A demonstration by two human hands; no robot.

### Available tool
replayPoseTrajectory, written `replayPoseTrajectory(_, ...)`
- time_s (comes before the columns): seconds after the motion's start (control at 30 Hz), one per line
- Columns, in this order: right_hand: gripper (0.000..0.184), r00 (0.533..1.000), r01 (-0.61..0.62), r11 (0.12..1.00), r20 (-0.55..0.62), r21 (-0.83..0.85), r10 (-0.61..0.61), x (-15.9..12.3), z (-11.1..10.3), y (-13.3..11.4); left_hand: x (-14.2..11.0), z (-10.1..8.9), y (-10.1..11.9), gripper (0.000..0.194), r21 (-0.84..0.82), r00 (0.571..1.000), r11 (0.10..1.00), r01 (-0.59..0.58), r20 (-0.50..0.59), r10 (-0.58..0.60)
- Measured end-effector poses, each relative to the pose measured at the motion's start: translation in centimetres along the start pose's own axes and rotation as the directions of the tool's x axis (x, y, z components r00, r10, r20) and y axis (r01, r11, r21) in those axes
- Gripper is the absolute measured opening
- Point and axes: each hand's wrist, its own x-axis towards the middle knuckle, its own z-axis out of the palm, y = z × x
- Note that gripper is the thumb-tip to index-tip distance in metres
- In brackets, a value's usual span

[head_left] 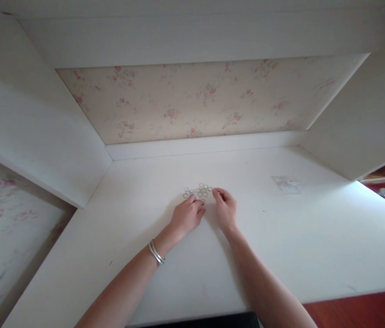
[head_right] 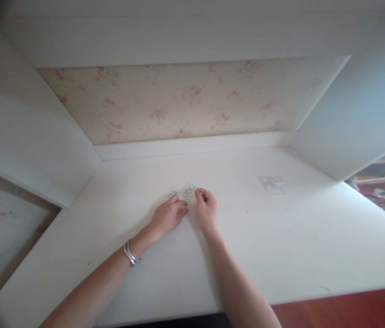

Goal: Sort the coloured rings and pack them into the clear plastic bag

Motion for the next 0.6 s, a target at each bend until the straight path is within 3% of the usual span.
replayPoseTrajectory(0.2,0.039,0.996,0.078,0.996,0.057,-0.045,-0.075,-0.2,0.1,0.3,1.5,0.9,0.2,0.023,0.012,1.0,1.0,-0.001,0.019,0.0)
replayPoseTrajectory(0.4,0.038,0.989,0.122,0.99,0.096,-0.072,-0.114,-0.2,0.1,0.2,0.8,1.0,-0.1,0.021,-0.034,0.999,0.999,-0.037,0.033,0.038)
replayPoseTrajectory(0.6,0.025,0.946,0.283,0.904,0.25,-0.32,-0.207,-0.7,0.1,0.2,-1.9,-0.6,-2.5,0.019,-0.051,0.994,0.999,0.003,-0.107,-0.009)
